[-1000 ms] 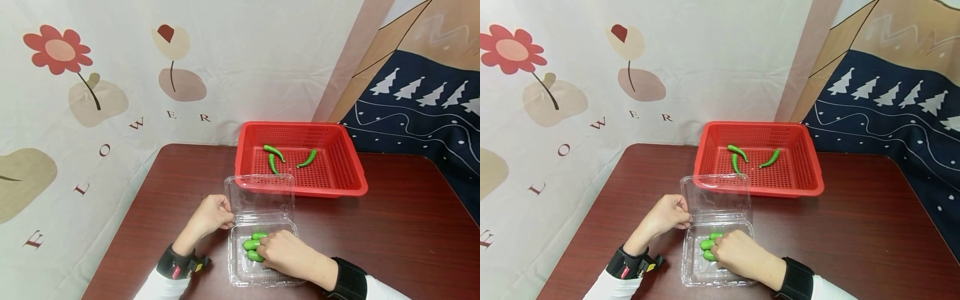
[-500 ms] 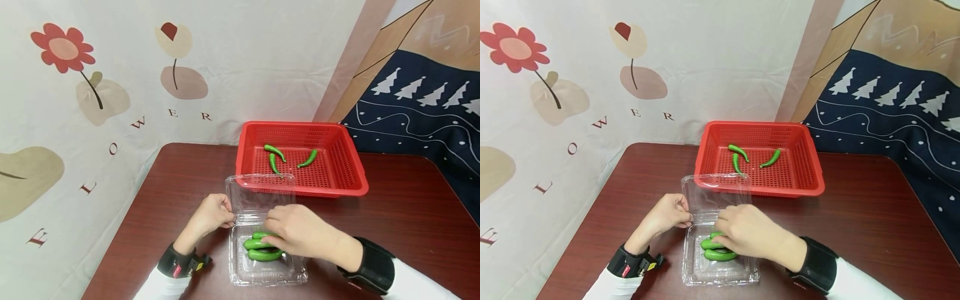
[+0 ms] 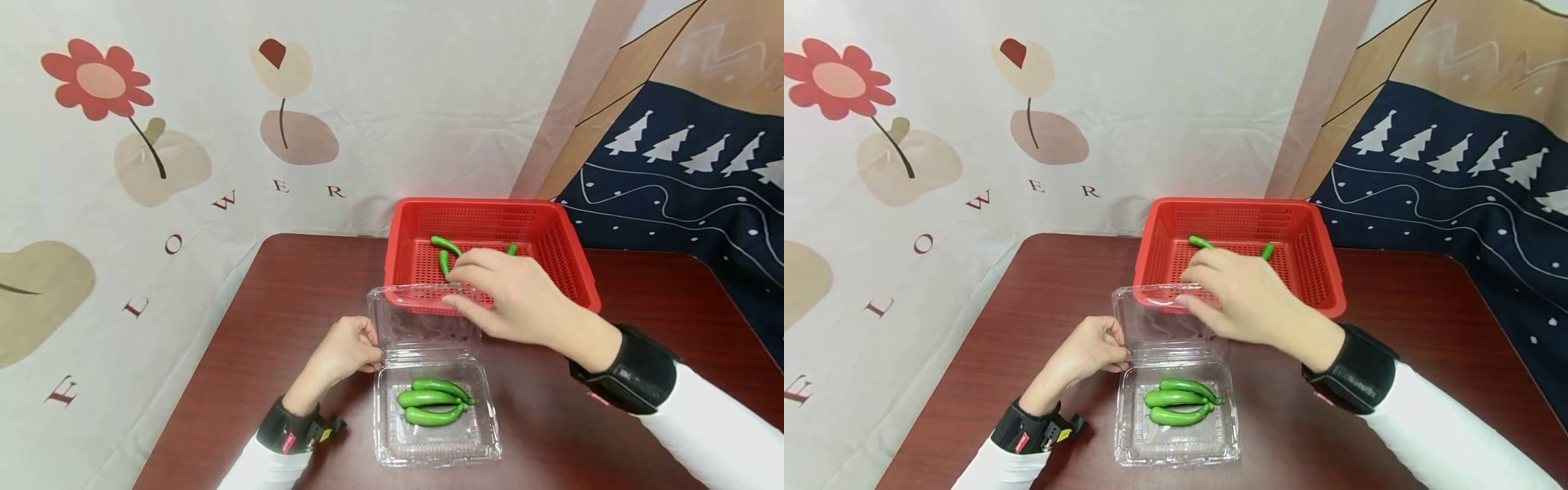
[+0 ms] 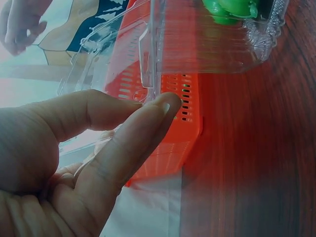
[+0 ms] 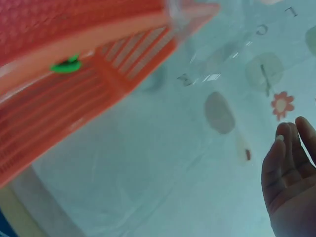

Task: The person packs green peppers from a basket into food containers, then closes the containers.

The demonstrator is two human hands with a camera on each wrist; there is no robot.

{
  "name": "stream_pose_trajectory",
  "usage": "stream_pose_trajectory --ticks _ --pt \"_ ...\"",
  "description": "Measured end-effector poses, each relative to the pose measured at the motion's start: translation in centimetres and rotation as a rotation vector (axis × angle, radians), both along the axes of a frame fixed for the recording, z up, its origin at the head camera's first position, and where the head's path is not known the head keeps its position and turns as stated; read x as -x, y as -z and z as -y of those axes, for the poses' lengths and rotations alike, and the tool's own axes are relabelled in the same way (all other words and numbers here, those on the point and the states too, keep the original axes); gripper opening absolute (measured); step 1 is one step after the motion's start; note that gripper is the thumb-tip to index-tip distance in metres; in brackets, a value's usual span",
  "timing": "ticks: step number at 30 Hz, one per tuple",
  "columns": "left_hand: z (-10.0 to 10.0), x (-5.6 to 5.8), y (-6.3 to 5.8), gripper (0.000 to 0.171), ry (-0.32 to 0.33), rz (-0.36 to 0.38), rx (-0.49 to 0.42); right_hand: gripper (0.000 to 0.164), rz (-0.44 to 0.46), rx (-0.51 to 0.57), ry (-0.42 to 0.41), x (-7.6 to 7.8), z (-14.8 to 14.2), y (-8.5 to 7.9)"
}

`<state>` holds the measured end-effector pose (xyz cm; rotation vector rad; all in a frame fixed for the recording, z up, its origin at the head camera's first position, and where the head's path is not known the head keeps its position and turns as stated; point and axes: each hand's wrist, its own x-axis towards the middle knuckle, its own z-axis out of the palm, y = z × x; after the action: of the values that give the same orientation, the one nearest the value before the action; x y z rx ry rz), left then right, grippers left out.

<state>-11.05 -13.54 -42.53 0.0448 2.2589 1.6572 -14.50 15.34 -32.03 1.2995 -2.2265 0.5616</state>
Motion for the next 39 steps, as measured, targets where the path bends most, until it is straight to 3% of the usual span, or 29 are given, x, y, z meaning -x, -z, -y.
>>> stream_pose_trajectory --ticks 10,20,30,39 --pt "0.0 0.2 0.2 0.019 0.003 0.013 0.01 0.035 0.166 -0.084 0.239 5.2 -1.6 -1.3" --pt "-0.1 0.1 0.1 0.019 0.004 0.003 0.004 0.038 0.319 -0.147 0.436 10.3 -3.4 -0.8" --pt "0.2 0.2 0.2 0.019 -0.003 0.006 0.007 0.049 0.486 -0.19 0.528 14.2 -4.5 0.6" --pt "0.1 0.2 0.2 0.02 -0.004 0.001 0.008 0.051 0.709 -0.258 0.559 17.3 -5.5 3.6"
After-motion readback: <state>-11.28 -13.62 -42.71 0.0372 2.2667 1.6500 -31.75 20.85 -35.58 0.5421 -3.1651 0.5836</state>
